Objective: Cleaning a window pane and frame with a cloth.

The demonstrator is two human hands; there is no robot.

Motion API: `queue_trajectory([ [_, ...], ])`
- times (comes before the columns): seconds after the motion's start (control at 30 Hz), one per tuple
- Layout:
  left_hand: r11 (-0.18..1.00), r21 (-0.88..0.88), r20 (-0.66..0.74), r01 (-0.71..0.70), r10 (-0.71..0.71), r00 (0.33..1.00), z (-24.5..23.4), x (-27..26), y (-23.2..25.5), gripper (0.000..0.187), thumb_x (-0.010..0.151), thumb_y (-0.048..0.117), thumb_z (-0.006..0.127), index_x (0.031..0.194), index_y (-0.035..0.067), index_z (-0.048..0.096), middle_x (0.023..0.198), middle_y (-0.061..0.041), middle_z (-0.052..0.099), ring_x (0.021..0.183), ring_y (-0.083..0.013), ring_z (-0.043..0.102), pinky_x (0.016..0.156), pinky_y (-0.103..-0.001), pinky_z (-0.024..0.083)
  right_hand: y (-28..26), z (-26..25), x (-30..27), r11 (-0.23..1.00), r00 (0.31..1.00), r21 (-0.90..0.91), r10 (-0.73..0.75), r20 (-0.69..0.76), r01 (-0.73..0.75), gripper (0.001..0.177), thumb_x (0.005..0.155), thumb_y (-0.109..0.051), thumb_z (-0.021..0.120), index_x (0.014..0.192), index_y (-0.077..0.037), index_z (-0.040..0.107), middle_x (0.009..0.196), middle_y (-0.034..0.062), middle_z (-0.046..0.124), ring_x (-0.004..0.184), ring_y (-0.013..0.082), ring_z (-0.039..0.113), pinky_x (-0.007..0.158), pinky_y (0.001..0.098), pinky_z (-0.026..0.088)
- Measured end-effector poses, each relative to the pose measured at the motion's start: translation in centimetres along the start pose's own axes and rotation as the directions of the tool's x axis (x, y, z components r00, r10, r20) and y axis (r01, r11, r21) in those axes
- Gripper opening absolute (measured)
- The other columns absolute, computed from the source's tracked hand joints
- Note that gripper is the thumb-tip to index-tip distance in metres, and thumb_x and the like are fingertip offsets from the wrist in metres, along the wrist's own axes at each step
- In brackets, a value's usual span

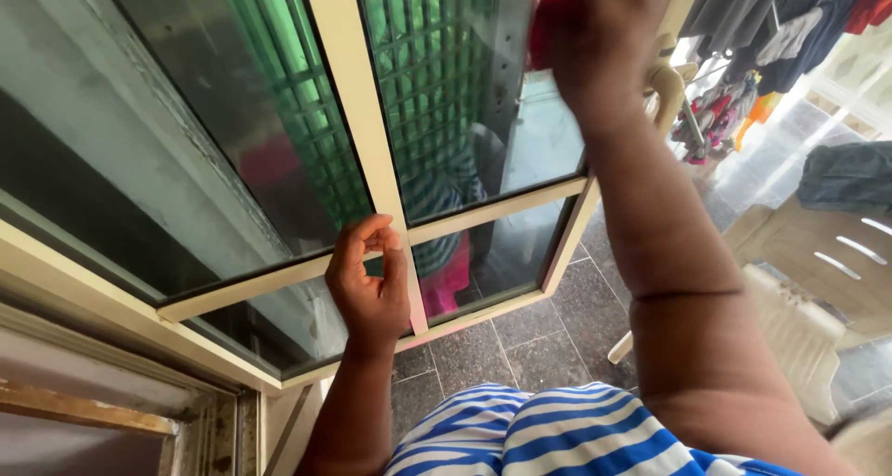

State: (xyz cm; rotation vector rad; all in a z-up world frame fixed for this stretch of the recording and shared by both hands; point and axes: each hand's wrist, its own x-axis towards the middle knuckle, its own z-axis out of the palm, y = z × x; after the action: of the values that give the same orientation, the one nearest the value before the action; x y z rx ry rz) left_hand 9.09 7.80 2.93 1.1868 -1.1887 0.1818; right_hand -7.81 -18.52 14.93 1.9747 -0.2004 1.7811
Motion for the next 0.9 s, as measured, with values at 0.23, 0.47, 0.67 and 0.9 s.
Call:
queue_trajectory([
  [0.23,0.998,0.064,0.002,-0.015,0.015,1.000,-0.8,0.5,-0.1,0.016,0.101,0.004,0.064,0.116,0.001,0.066,0.095,-0.007,0.067,0.087,-0.0172,0.066,0.083,-0.029,0.054,-2.7,-2.6,-2.5,0.951,0.950,-0.070,0.291,-0.116,-0.300,0.036,0.094,0.001,0.069,0.127,-0.004,0.057,0.130,0.0168,0.059,0.122,0.0370,0.056,0.101,0.0481,0.047],
  [0.47,0.999,0.025,0.053,-0.033,0.032,0.998,-0.6,0.6,-0.7,0.016,0.101,0.005,0.063,0.117,0.000,0.066,0.096,-0.007,0.067,0.088,-0.0180,0.066,0.085,-0.029,0.054,-9.9,-0.8,-18.0,0.900,0.908,0.134,0.420,-0.005,-0.415,0.025,0.097,0.001,0.064,0.120,-0.002,0.054,0.139,0.0192,0.054,0.127,0.0402,0.057,0.108,0.0481,0.050],
  [0.67,0.998,-0.024,0.086,-0.056,0.058,0.995,1.4,0.9,-0.1,0.014,0.105,0.008,0.062,0.116,0.001,0.065,0.097,-0.007,0.067,0.090,-0.0186,0.068,0.086,-0.030,0.056,-13.8,-0.8,-17.7,0.897,0.935,0.270,0.317,0.160,-0.350,0.020,0.074,0.003,0.075,0.087,0.000,0.060,0.127,0.0221,0.056,0.120,0.0411,0.056,0.105,0.0510,0.044],
  [0.9,0.995,-0.034,0.119,-0.095,0.098,0.988,2.1,0.8,0.7,0.013,0.105,0.008,0.061,0.114,0.000,0.065,0.097,-0.008,0.067,0.089,-0.0181,0.068,0.084,-0.031,0.055,-12.0,-3.4,-13.4,0.897,0.929,0.401,0.027,0.369,-0.185,0.025,0.076,-0.004,0.080,0.097,-0.005,0.066,0.130,0.0165,0.058,0.129,0.0381,0.057,0.110,0.0532,0.045],
])
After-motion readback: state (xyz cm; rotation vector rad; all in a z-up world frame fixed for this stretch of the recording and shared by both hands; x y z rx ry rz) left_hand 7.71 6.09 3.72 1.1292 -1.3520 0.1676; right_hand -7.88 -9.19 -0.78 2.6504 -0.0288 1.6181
